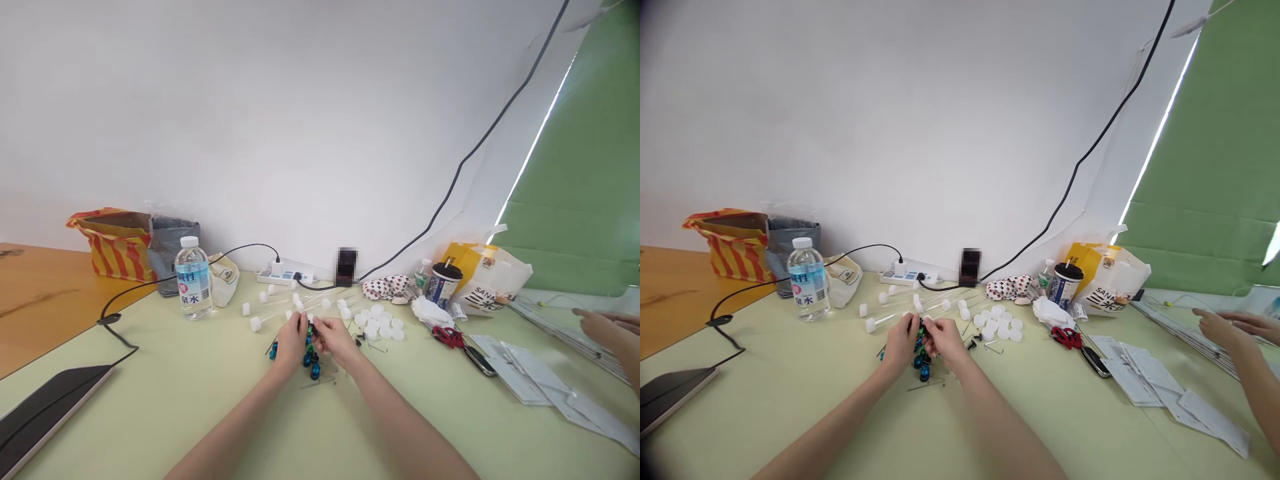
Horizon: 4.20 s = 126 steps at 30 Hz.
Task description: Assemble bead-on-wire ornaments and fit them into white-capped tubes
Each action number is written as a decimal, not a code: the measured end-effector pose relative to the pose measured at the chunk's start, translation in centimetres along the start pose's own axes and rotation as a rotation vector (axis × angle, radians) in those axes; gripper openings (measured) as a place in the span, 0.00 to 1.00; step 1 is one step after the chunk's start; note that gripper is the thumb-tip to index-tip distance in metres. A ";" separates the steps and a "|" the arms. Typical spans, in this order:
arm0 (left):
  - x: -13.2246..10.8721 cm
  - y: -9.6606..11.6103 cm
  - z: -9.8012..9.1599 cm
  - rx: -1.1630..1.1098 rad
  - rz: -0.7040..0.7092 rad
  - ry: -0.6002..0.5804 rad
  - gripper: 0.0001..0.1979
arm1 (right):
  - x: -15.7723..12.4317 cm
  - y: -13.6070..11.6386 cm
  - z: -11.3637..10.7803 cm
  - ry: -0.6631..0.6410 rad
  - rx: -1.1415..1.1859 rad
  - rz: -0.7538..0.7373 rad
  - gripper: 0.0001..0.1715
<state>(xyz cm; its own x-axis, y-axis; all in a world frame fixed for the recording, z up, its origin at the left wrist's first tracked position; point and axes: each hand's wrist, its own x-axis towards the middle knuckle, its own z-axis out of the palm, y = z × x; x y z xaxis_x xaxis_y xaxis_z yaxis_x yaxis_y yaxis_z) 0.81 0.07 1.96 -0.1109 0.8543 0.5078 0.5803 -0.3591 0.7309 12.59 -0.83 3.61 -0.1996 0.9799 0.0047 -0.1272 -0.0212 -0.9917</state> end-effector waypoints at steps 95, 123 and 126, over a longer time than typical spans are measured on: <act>-0.1 0.2 0.1 0.018 -0.010 0.003 0.14 | 0.0 0.0 0.4 0.037 0.196 -0.010 0.27; 0.1 0.4 -0.1 0.026 -0.040 -0.001 0.16 | 0.5 0.6 0.0 -0.001 0.184 -0.053 0.22; 0.4 0.4 -0.3 0.022 -0.065 -0.025 0.18 | 0.4 0.5 -0.1 0.015 0.053 -0.138 0.20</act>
<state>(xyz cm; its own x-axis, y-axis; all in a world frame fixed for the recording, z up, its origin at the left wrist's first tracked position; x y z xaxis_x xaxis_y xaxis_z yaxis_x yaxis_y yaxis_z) 0.76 0.17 2.53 -0.1291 0.8849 0.4475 0.5898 -0.2942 0.7520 12.50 -0.46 3.09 -0.1623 0.9771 0.1380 -0.2041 0.1036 -0.9735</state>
